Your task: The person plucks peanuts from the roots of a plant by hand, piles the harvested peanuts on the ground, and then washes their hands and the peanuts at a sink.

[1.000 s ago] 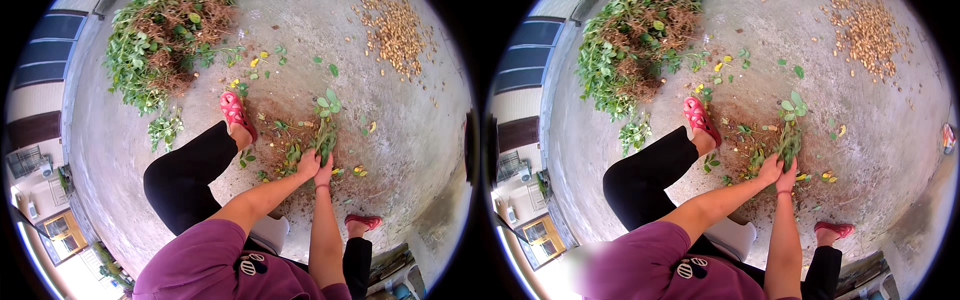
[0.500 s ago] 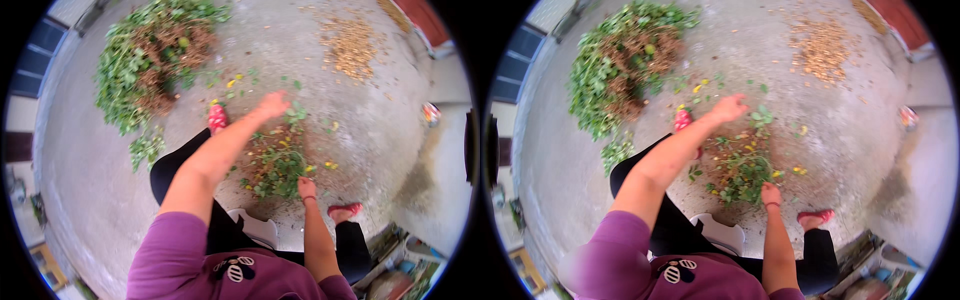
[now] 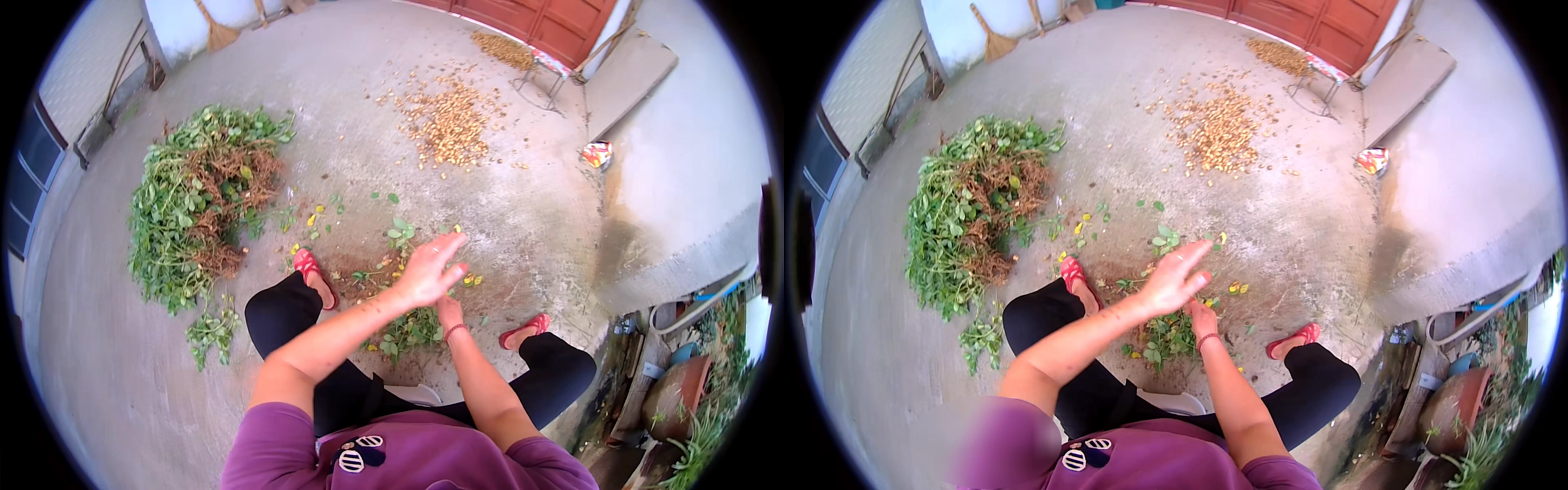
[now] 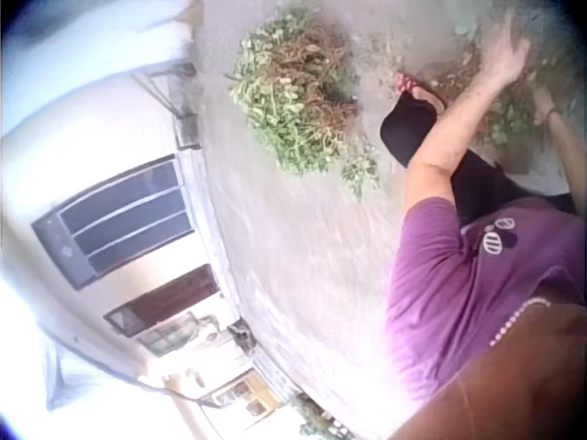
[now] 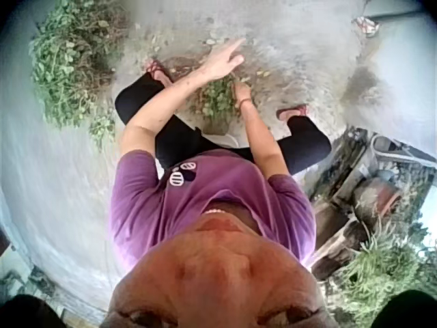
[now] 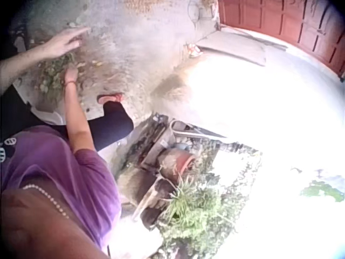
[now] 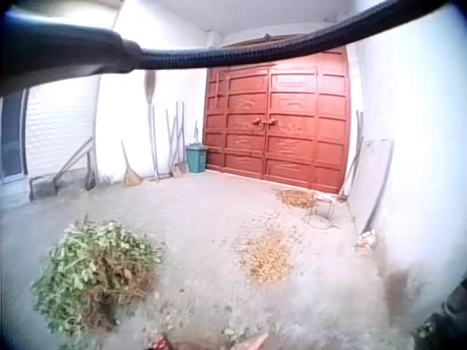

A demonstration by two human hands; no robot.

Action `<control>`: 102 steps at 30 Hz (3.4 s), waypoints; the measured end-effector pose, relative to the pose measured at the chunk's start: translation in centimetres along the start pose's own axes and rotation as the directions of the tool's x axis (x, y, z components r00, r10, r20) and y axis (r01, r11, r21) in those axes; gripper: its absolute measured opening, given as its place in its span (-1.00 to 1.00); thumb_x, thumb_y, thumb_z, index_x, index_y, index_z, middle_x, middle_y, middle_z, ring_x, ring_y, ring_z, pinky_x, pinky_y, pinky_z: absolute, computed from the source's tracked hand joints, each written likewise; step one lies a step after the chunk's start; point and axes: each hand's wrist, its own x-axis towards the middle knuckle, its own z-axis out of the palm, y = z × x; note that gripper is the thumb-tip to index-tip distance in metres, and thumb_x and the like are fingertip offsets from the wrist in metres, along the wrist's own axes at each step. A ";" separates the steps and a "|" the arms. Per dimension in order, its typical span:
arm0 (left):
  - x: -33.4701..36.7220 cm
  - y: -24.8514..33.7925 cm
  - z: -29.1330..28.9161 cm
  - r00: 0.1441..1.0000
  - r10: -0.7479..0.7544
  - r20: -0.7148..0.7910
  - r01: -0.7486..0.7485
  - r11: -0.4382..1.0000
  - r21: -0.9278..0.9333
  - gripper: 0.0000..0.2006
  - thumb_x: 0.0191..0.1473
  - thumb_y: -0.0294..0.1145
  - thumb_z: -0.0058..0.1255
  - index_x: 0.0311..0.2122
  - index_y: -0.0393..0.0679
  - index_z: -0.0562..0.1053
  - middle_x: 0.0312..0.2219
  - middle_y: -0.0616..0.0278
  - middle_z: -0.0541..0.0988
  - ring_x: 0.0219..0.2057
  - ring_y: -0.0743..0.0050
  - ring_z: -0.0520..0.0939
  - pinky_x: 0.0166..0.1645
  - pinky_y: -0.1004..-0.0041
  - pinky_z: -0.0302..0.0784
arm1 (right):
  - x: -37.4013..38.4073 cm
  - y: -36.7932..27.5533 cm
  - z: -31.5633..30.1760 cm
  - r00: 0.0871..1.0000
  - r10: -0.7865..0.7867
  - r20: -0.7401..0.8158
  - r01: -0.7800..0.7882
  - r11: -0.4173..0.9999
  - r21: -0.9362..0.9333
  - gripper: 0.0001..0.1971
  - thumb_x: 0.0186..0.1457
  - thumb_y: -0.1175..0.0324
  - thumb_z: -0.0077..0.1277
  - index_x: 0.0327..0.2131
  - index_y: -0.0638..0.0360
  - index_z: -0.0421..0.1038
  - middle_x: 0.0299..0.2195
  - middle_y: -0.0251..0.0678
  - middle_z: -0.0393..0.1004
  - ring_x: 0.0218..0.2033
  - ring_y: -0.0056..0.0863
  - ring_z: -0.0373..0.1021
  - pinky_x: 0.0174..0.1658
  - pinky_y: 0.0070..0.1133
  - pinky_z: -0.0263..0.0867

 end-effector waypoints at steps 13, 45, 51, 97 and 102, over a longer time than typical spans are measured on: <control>-1.6 -1.6 -1.9 0.924 -0.363 0.115 0.210 0.737 0.643 -0.43 -0.18 -0.18 -0.16 0.01 0.14 -0.03 0.02 0.04 -0.12 0.03 0.11 -0.02 -0.02 -0.03 -0.14 | -5.8 -14.1 -8.9 0.789 -0.451 0.417 -0.011 0.668 0.744 -0.56 -0.05 0.16 -0.32 -0.08 0.09 0.03 -0.06 -0.27 0.07 -0.04 -0.37 0.02 -0.10 -0.29 0.00; 3.3 -9.2 6.3 0.250 -0.819 0.517 0.779 -0.148 -0.610 -0.53 -0.12 -0.46 -0.22 -0.02 -0.05 0.05 -0.11 0.20 0.19 -0.16 0.39 0.27 -0.12 0.48 0.15 | 4.4 -8.0 -6.7 0.681 -0.199 0.705 0.495 0.834 -0.243 -0.82 -0.23 0.39 -0.12 -0.43 0.08 0.27 -0.50 -0.28 0.30 -0.44 -0.35 0.27 -0.38 -0.46 0.16; 3.1 -6.7 9.1 0.567 -0.822 0.059 0.808 0.540 -0.236 -0.51 -0.14 -0.48 -0.22 -0.03 -0.28 0.01 -0.08 -0.01 0.13 -0.06 0.24 0.18 -0.01 0.48 0.00 | 5.5 -4.2 -8.4 0.856 -0.017 0.517 0.141 0.969 -0.202 -0.80 -0.18 0.39 -0.14 -0.38 0.16 0.27 -0.46 -0.18 0.33 -0.44 -0.26 0.29 -0.39 -0.47 0.21; 40.7 -42.4 13.8 -0.370 -0.854 0.365 0.746 -0.508 -0.431 -0.33 -0.12 0.13 -0.38 0.05 0.10 -0.26 0.05 0.33 -0.24 0.04 0.06 -0.12 -0.07 -0.11 -0.13 | 60.1 -13.6 -8.1 0.868 -0.216 -0.446 -0.041 0.866 -0.498 -0.50 -0.16 0.34 -0.22 -0.09 0.33 -0.02 0.00 -0.01 -0.18 0.03 -0.09 -0.26 0.04 -0.31 -0.33; 47.4 -39.8 11.6 0.107 -0.822 0.560 0.772 -0.286 -0.567 -0.44 -0.04 0.01 -0.45 0.05 0.07 -0.20 0.04 0.21 -0.18 0.04 0.18 -0.05 0.03 0.20 -0.11 | 62.9 -20.0 -5.9 0.866 -0.493 -0.085 0.450 0.842 -0.297 -0.59 -0.11 0.29 -0.21 -0.13 0.20 0.09 -0.05 -0.12 -0.03 0.00 -0.19 -0.12 0.02 -0.34 -0.24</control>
